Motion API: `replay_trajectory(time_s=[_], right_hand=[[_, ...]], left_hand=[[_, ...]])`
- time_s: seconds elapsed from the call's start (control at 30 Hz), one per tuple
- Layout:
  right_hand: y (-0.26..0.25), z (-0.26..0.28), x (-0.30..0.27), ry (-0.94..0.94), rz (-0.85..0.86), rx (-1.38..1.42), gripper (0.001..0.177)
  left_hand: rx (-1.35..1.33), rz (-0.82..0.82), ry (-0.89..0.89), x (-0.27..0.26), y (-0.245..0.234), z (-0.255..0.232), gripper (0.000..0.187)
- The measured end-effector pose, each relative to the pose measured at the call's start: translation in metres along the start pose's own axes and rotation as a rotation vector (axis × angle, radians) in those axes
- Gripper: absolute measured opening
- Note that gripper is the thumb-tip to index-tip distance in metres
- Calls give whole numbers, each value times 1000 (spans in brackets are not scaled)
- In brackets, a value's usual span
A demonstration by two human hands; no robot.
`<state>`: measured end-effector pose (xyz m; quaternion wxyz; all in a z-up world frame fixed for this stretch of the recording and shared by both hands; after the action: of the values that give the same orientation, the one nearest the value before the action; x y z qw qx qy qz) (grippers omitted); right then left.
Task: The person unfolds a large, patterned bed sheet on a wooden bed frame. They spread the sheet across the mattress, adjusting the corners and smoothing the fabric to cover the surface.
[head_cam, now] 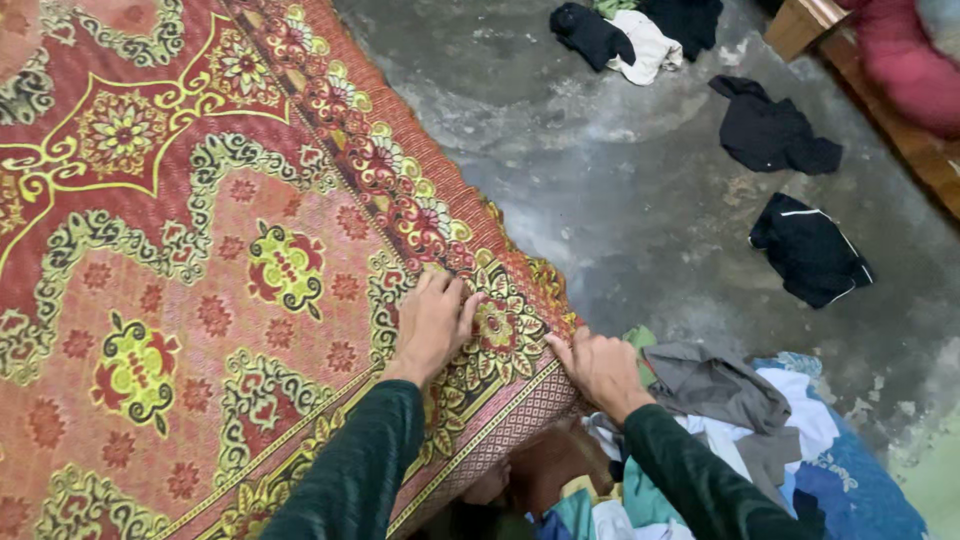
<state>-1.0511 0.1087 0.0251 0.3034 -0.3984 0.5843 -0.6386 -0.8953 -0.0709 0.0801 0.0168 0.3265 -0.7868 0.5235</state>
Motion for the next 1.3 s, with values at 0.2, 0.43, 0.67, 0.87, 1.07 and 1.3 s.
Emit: replay_trajectory(time_s=[0.2,0.43,0.67,0.87,1.07,1.3], right_hand=[[11,-69,-60,212,381,40,47],[-2,-97,-6,390,579,313,50],[-46,-23,179,245,554,494,53],[-80,28,305,-48,455,588,55],[-111,57,397,-278,496,536,56],[-183,85,532,-361,506,545,50]], left_hand=[[80,159,-91,45,34,-11,46],[174,345,-409,71,59,32,89],[87,539,-704,93,77,84,102],[-32,514,-798,153,69,156,74],[-149,138,-735,218,-25,181,53],[-95,-89,-741,302,-151,188,45]])
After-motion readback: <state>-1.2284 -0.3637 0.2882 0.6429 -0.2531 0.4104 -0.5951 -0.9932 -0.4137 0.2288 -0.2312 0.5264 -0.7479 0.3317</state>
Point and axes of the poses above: each hand's wrist, its own x-axis towards the middle knuckle, its own y-axis out of the palm, z = x × y, the point moved 10 cm from there along x, towards the middle knuckle, and after that the axes turned 11 degrees about y, right-handed, at the moved point
